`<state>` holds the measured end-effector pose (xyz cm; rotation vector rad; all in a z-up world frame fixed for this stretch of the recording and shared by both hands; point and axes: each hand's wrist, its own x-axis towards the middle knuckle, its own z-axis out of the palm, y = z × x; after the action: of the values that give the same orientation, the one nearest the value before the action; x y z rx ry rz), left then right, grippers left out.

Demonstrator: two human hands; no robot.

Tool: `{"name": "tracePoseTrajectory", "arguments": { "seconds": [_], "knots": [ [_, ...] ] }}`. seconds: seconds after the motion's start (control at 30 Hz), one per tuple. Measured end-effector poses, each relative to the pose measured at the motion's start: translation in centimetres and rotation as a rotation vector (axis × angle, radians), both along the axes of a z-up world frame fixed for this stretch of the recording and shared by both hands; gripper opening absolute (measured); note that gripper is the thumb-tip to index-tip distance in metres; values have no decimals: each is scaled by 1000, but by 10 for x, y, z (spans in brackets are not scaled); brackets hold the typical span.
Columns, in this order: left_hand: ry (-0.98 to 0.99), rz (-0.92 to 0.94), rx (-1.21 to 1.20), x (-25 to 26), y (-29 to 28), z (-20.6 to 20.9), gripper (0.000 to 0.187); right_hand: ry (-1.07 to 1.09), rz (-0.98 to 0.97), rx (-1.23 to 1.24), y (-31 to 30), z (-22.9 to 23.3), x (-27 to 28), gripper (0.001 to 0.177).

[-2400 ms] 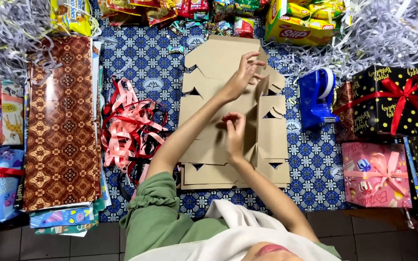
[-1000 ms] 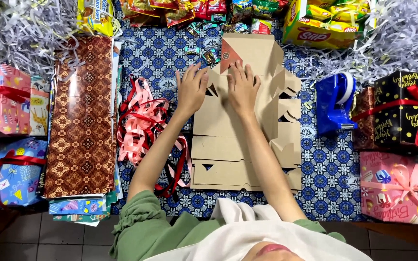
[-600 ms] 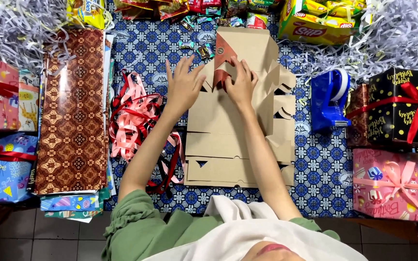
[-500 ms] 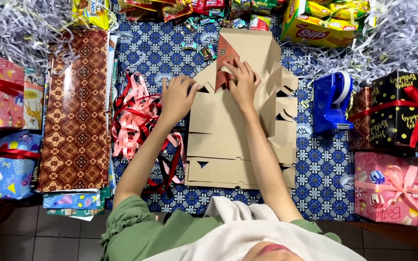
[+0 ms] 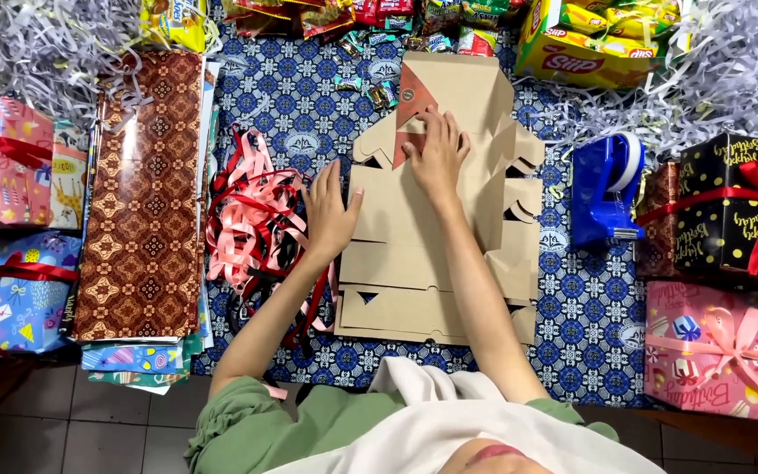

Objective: Assembling a cardboard box by folding along pre-scored lines and placing a decorative insert inside.

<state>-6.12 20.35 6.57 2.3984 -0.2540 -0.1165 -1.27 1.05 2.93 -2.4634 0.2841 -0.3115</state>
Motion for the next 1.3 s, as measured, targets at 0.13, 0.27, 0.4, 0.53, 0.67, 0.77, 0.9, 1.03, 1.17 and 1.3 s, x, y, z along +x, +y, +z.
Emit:
{"name": "tracePoseTrajectory", "arguments": {
  "seconds": [0.13, 0.27, 0.4, 0.53, 0.67, 0.77, 0.9, 1.03, 1.17, 1.3],
  "knots": [
    [-43, -60, 104, 6, -1, -2, 43, -3, 16, -38, 1, 1, -2, 40],
    [-75, 0, 183, 15, -2, -22, 44, -10, 26, -72, 0, -1, -1, 35],
    [-99, 7, 169, 15, -3, -29, 42, 0, 30, -81, -1, -7, 1, 35],
    [-205, 18, 221, 8, -4, -13, 40, 6, 35, -85, 0, -2, -1, 34],
    [-414, -153, 84, 11, -7, -21, 37, 44, 44, -44, -4, -2, 1, 36],
    [-226, -402, -41, 7, -15, -12, 44, 82, 71, 1, -12, -9, 6, 46],
    [-227, -571, 221, -4, -31, -31, 38, 159, 121, -4, -14, -12, 7, 59],
    [-312, -557, 248, -12, -30, -35, 44, 196, 141, 26, -16, 8, 5, 56],
    [-380, -577, 307, -14, -24, -37, 49, 207, 177, 61, -25, 4, 8, 61],
    [-403, -598, 323, -13, -21, -38, 51, 259, 269, 84, -31, 26, 1, 52]
  ]
}}
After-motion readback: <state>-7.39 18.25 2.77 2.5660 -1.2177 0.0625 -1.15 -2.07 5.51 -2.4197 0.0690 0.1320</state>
